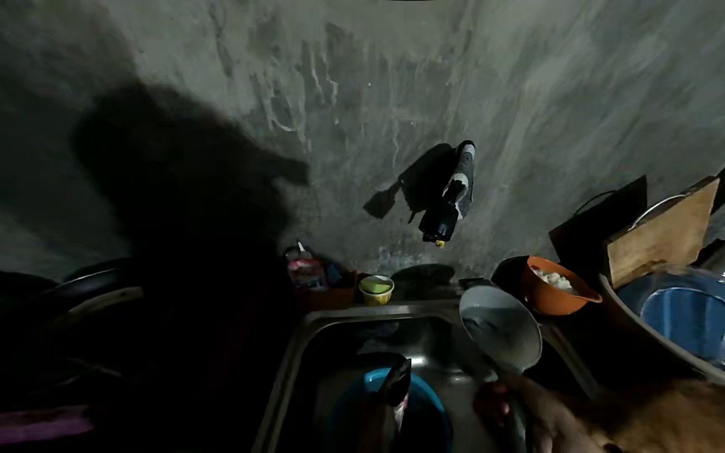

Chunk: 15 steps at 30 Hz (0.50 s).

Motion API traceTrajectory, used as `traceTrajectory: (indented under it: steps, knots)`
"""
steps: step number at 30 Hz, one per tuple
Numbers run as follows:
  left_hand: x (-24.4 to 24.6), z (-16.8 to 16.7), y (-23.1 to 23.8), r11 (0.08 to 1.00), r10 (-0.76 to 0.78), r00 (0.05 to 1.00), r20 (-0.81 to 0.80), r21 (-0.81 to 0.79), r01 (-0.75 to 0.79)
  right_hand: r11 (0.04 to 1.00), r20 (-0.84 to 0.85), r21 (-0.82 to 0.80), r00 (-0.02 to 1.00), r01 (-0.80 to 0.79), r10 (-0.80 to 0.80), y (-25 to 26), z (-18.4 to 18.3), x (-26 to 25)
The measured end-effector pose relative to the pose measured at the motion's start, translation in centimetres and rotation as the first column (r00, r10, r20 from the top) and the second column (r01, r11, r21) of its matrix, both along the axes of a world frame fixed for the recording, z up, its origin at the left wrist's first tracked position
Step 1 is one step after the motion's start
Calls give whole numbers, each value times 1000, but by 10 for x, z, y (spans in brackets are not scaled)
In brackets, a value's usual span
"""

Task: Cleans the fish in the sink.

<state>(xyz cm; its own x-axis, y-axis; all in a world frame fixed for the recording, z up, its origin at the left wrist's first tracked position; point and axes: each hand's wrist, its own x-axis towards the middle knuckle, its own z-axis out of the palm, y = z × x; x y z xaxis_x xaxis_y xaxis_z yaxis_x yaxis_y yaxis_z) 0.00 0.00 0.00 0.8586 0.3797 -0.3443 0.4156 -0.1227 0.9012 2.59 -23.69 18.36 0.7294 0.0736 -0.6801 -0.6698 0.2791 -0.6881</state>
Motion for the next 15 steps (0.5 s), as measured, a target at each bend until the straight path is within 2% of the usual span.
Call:
traceTrajectory:
  steps: [3, 5, 9, 13, 15]
  knots:
    - [-2, 3, 0, 1000, 10, 1000, -2, -6, -10, 994, 38, -94, 998, -46, 50, 1, 27, 30]
    - [-4, 7, 1, 1000, 7, 1000, 11, 7, -7, 983, 71, -156, 992, -93, 105, 0, 31, 56]
    - [-12, 36, -5, 999, 49, 999, 6, -12, -49, 938, 88, -202, 949, -281, 303, -15, 5, 116]
    - [-4, -1, 3, 999, 27, 999, 40, 46, -28, 885, 74, -251, 904, -391, 420, -13, 3, 150]
    - [-7, 2, 4, 998, -2, 1000, 23, 68, 0, 841, 60, -294, 869, -455, 491, -18, 4, 161]
